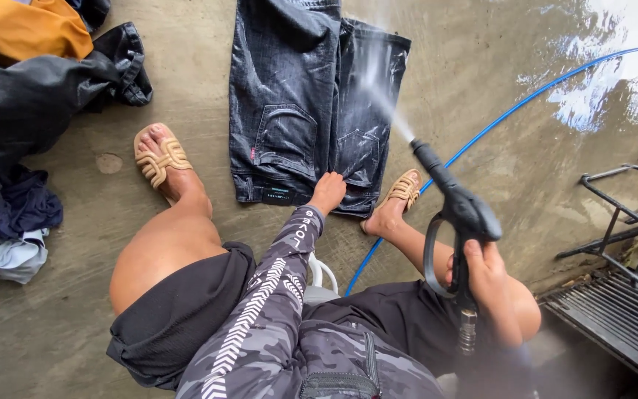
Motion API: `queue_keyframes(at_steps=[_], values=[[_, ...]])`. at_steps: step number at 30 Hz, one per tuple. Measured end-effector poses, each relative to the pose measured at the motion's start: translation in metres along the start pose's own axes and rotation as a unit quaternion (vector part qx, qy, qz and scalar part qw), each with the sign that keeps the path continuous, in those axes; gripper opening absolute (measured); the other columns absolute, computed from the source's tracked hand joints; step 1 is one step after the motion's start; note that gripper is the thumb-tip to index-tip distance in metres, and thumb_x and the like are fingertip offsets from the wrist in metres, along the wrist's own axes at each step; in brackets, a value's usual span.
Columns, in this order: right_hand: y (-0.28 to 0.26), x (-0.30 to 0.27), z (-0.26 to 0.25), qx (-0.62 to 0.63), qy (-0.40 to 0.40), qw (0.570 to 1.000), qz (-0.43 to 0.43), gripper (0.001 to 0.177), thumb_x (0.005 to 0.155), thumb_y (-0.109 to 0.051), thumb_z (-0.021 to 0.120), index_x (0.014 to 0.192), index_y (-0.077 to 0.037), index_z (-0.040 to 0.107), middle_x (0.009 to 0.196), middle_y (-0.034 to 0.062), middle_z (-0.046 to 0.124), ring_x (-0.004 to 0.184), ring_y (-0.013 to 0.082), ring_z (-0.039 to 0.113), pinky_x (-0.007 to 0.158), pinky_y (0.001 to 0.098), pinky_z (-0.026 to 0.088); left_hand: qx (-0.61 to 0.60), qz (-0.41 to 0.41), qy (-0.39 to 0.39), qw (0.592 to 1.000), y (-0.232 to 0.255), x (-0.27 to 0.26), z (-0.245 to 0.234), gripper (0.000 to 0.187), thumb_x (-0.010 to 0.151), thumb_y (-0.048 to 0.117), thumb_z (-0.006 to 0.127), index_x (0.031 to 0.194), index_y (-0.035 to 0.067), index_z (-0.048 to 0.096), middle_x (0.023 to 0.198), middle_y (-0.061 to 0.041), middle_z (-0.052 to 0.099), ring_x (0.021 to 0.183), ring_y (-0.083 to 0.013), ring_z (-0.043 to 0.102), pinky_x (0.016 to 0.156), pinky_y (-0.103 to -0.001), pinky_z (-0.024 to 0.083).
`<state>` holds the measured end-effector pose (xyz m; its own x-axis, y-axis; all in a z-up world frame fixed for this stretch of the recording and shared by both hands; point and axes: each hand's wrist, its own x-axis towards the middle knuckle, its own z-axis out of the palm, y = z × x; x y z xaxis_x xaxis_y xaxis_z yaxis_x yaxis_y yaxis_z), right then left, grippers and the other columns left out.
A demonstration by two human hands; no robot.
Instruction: A person uses a pressure washer to clean a pair of jeans spread out on a concrete floor, flipping them to wash both sides.
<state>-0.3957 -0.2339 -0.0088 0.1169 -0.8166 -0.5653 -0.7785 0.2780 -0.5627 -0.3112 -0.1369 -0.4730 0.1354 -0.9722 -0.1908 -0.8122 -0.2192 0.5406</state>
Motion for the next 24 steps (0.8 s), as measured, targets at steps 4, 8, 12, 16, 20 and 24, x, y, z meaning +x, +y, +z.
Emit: queue_keyframes(at_steps=[4, 8, 12, 16, 20, 24], values=[[0.020, 0.001, 0.000, -0.029, -0.026, 0.999, 0.014, 0.021, 0.114, -0.021, 0.046, 0.105, -0.002, 0.046, 0.066, 0.0259, 0.065, 0.044, 0.0346, 0.065, 0.036, 0.0466, 0.056, 0.009, 0.025, 0.123, 0.992, -0.007, -0.010, 0.012, 0.010, 0.090, 0.015, 0.062, 0.088, 0.011, 0.072, 0.090, -0.011, 0.066, 0.097, -0.0295, 0.060, 0.102, -0.049, 0.039], [-0.005, -0.033, 0.000, -0.001, -0.037, 0.999, 0.021, 0.027, 0.112, -0.026, 0.039, 0.114, 0.001, 0.043, 0.077, 0.0207, 0.060, 0.049, 0.0281, 0.057, 0.043, 0.0399, 0.049, 0.120, 0.086, 0.034, 0.988, -0.019, -0.049, -0.040, 0.053, 0.101, 0.024, 0.049, 0.153, 0.033, 0.047, 0.156, -0.005, 0.047, 0.139, -0.0256, 0.043, 0.119, -0.059, 0.026], [0.007, -0.061, 0.000, -0.131, -0.106, 0.983, 0.067, 0.059, 0.109, -0.037, 0.036, 0.074, 0.001, 0.065, 0.054, 0.0167, 0.065, 0.051, 0.0245, 0.061, 0.057, 0.0355, 0.051, 0.085, -0.033, 0.147, 0.985, -0.021, -0.086, -0.060, 0.067, 0.096, 0.013, 0.055, 0.158, 0.031, 0.039, 0.165, -0.009, 0.034, 0.152, -0.0331, 0.031, 0.115, -0.067, 0.031], [0.021, -0.081, 0.018, -0.166, -0.081, 0.972, 0.147, 0.028, 0.105, -0.026, 0.047, 0.128, -0.010, 0.052, 0.072, 0.0140, 0.067, 0.054, 0.0244, 0.062, 0.061, 0.0394, 0.053, 0.125, -0.121, 0.045, 0.984, -0.032, -0.089, -0.043, 0.073, 0.099, 0.015, 0.049, 0.166, 0.029, 0.022, 0.170, -0.020, 0.022, 0.157, -0.0387, 0.021, 0.115, -0.069, 0.027], [0.041, -0.084, 0.019, -0.162, -0.088, 0.981, 0.067, 0.032, 0.106, -0.030, 0.049, 0.092, -0.004, 0.061, 0.058, 0.0130, 0.068, 0.052, 0.0223, 0.064, 0.064, 0.0358, 0.053, 0.103, -0.126, -0.071, 0.984, -0.032, -0.082, -0.058, 0.077, 0.100, 0.010, 0.045, 0.167, 0.030, 0.012, 0.171, -0.020, 0.017, 0.157, -0.0396, 0.017, 0.115, -0.070, 0.026], [0.027, -0.100, 0.016, -0.089, -0.078, 0.993, 0.010, 0.035, 0.105, -0.030, 0.047, 0.119, 0.000, 0.057, 0.075, 0.0124, 0.067, 0.054, 0.0212, 0.062, 0.059, 0.0357, 0.053, 0.110, -0.121, -0.101, 0.981, -0.037, -0.082, -0.059, 0.076, 0.102, 0.013, 0.044, 0.166, 0.035, 0.009, 0.171, -0.018, 0.016, 0.157, -0.0376, 0.016, 0.115, -0.068, 0.026]])
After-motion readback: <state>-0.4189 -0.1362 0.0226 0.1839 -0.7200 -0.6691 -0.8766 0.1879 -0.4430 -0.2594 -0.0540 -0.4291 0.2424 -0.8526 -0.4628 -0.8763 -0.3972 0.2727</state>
